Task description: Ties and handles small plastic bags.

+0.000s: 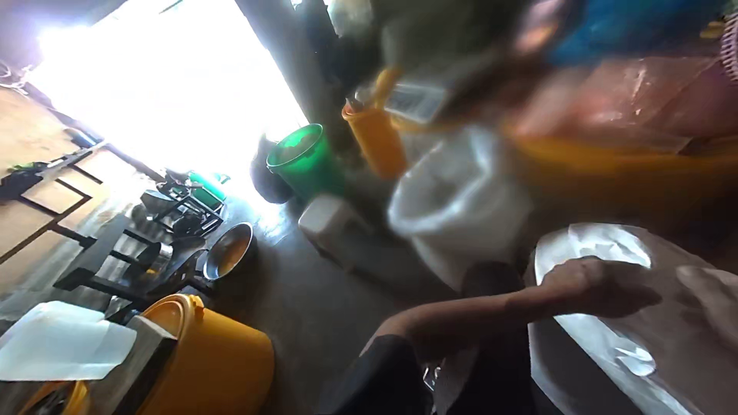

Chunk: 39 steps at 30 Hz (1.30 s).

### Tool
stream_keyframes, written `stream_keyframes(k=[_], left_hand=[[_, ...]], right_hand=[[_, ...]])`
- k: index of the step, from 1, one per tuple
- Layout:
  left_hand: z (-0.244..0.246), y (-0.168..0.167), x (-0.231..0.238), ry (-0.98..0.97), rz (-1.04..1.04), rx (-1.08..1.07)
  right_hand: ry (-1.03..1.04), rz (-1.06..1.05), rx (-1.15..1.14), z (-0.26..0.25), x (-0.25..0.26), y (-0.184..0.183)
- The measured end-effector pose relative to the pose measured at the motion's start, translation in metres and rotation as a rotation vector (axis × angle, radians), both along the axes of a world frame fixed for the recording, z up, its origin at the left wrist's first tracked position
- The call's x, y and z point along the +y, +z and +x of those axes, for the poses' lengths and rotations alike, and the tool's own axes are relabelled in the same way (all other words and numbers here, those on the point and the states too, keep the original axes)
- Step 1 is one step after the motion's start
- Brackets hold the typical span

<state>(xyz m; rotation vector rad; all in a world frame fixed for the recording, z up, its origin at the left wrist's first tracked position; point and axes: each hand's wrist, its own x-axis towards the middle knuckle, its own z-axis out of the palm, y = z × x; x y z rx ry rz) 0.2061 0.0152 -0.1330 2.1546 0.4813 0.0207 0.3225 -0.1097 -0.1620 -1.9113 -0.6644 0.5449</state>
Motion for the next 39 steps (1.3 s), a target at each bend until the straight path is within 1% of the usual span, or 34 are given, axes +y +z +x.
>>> stream_keyframes(k=[1,3,5,10,13,17,22,26,29,32,37,39], left_hand=[[0.000,-0.004,-0.002,-0.026,0.039,-0.020],[-0.002,-0.015,-0.004,-0.079,0.143,-0.125],[-0.004,-0.025,-0.004,-0.096,0.174,-0.188],[-0.014,-0.034,-0.003,-0.066,0.058,-0.206],[-0.010,-0.037,-0.002,-0.025,-0.004,-0.255],[-0.001,-0.027,0.006,0.027,-0.124,-0.202],[0.001,-0.011,0.010,0.102,-0.124,-0.160],[0.000,-0.011,0.010,0.152,-0.141,-0.243],[-0.003,0.000,0.009,0.173,-0.085,-0.293],[-0.004,0.006,0.012,0.141,0.021,-0.306],[0.001,0.012,0.022,0.075,0.151,-0.268],[0.002,0.013,0.024,0.055,0.172,-0.245]], right_hand=[[0.031,-0.038,-0.004,0.003,0.005,-0.004],[0.069,-0.076,-0.042,0.005,0.016,-0.010],[0.057,-0.096,-0.072,0.004,0.023,-0.014],[0.031,-0.181,-0.123,0.000,0.025,-0.014],[0.011,-0.180,-0.186,-0.005,0.021,-0.014],[0.019,-0.105,-0.232,-0.004,0.018,-0.015],[0.031,-0.015,-0.196,-0.011,0.018,-0.009],[0.059,0.075,-0.138,-0.011,0.016,-0.014],[0.092,0.091,-0.105,-0.011,0.017,-0.015],[0.098,0.086,-0.111,-0.010,0.021,-0.013],[0.138,0.078,-0.221,0.002,0.034,-0.011],[0.165,0.098,-0.317,0.001,0.037,-0.011]])
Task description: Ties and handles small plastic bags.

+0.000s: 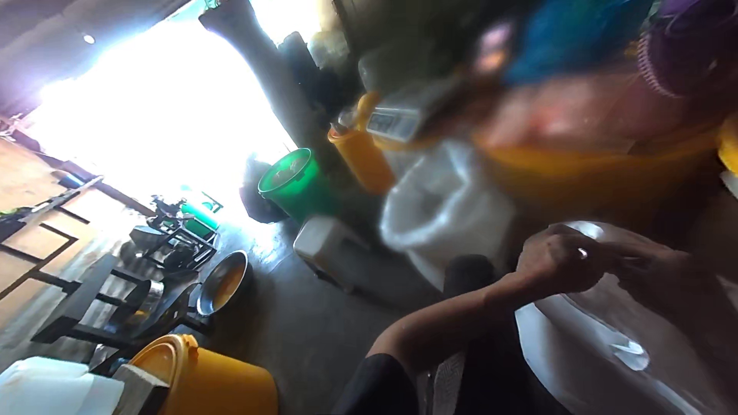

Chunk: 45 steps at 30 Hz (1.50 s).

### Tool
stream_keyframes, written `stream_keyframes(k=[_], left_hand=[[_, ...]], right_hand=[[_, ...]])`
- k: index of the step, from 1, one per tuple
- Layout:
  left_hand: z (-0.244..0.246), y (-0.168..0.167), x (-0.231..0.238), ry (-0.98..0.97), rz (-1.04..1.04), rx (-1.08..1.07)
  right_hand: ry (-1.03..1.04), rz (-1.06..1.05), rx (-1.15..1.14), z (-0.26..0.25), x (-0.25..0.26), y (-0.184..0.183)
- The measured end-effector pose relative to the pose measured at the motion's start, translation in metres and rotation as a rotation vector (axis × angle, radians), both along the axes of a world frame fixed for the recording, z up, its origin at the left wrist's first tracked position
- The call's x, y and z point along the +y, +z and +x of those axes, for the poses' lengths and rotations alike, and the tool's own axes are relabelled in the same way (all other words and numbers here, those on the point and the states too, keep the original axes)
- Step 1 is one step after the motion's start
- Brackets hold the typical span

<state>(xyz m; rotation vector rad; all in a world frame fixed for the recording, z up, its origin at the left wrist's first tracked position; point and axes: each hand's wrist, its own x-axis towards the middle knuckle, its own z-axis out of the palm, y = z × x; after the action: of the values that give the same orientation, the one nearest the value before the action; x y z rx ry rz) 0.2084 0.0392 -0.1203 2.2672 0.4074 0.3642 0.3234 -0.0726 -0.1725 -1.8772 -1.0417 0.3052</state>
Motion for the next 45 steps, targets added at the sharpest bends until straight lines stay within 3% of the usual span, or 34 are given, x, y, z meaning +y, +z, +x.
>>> stream_keyframes(k=[5,12,17,25,34,39,45], left_hand=[[0.000,0.001,0.004,0.021,-0.061,0.013],[-0.008,-0.015,0.002,0.044,-0.267,-0.054],[-0.012,-0.029,-0.006,0.066,-0.205,-0.017],[0.001,-0.015,-0.008,0.078,-0.162,-0.100],[-0.003,-0.043,-0.020,0.054,-0.073,-0.158],[-0.009,-0.051,-0.032,-0.038,0.070,-0.057],[-0.002,-0.053,-0.032,-0.074,0.036,-0.084]], right_hand=[[-0.004,-0.033,-0.094,-0.012,0.007,0.004],[-0.082,-0.122,0.059,-0.016,0.004,0.007],[-0.113,-0.164,0.099,-0.016,-0.002,0.005],[-0.144,-0.079,0.193,-0.014,-0.002,0.008],[-0.309,0.120,0.661,-0.026,-0.004,0.005],[-0.240,0.104,0.668,-0.014,-0.018,-0.007],[-0.345,0.084,0.719,-0.007,-0.019,-0.013]])
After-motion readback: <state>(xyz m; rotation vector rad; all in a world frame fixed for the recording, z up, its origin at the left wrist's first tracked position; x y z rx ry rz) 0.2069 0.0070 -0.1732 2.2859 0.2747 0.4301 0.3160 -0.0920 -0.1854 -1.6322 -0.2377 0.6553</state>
